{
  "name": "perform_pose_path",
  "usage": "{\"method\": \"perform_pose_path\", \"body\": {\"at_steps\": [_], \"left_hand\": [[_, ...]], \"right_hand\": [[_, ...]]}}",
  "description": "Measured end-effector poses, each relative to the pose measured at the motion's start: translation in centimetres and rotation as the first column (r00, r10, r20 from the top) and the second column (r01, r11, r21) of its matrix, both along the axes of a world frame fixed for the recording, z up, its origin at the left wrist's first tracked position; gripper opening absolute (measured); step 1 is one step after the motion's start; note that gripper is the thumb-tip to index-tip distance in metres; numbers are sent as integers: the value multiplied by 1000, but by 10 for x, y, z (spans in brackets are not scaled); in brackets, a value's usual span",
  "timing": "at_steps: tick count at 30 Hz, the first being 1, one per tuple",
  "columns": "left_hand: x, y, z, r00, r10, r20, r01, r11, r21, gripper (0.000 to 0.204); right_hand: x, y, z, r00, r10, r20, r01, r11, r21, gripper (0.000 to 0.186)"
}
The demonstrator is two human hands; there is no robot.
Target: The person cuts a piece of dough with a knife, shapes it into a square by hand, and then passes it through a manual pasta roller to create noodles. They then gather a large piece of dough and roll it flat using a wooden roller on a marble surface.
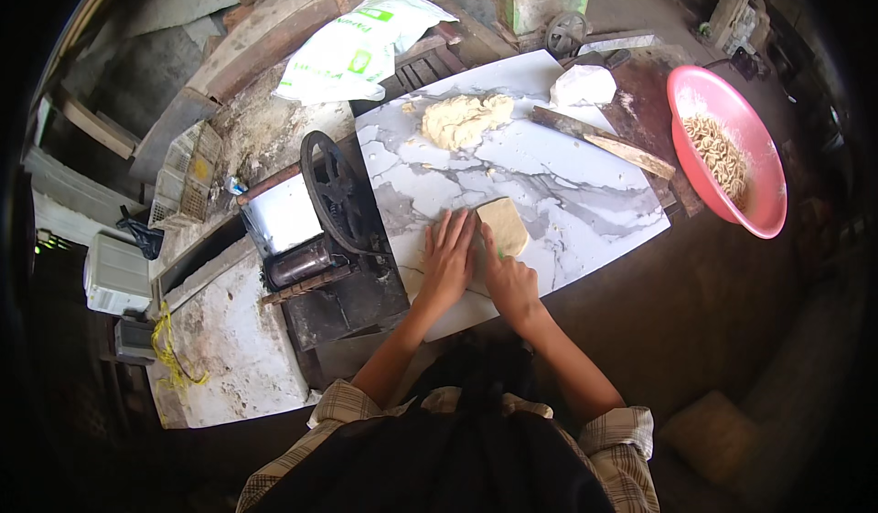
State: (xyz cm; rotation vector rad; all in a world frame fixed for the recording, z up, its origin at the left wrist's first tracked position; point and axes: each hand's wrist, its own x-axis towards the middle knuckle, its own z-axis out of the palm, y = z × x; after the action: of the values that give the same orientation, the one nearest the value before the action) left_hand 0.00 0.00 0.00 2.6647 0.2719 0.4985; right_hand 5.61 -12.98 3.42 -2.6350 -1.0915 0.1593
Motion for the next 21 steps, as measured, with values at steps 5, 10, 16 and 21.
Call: {"method": "perform_pose_path", "body": {"at_steps": [5, 10, 16, 21], "left_hand": [[0, -4, -1, 999, 8, 34, -8, 1000, -4, 49], [6, 0, 3, 996, 7, 93, -4, 999, -31, 50], [24, 11, 9, 985, 52, 166, -42, 997, -67, 45], [34, 20, 12, 986, 123, 116, -113, 989, -90, 36]], "right_hand": [[-17, -27, -1, 999, 17, -51, -20, 998, -66, 79], [-41, -60, 14, 999, 5, -36, -8, 997, -83, 79], [-45, -95, 33, 999, -4, -53, 3, 1000, -18, 69], [23, -84, 31, 972, -227, -57, 234, 956, 176, 58]]}}
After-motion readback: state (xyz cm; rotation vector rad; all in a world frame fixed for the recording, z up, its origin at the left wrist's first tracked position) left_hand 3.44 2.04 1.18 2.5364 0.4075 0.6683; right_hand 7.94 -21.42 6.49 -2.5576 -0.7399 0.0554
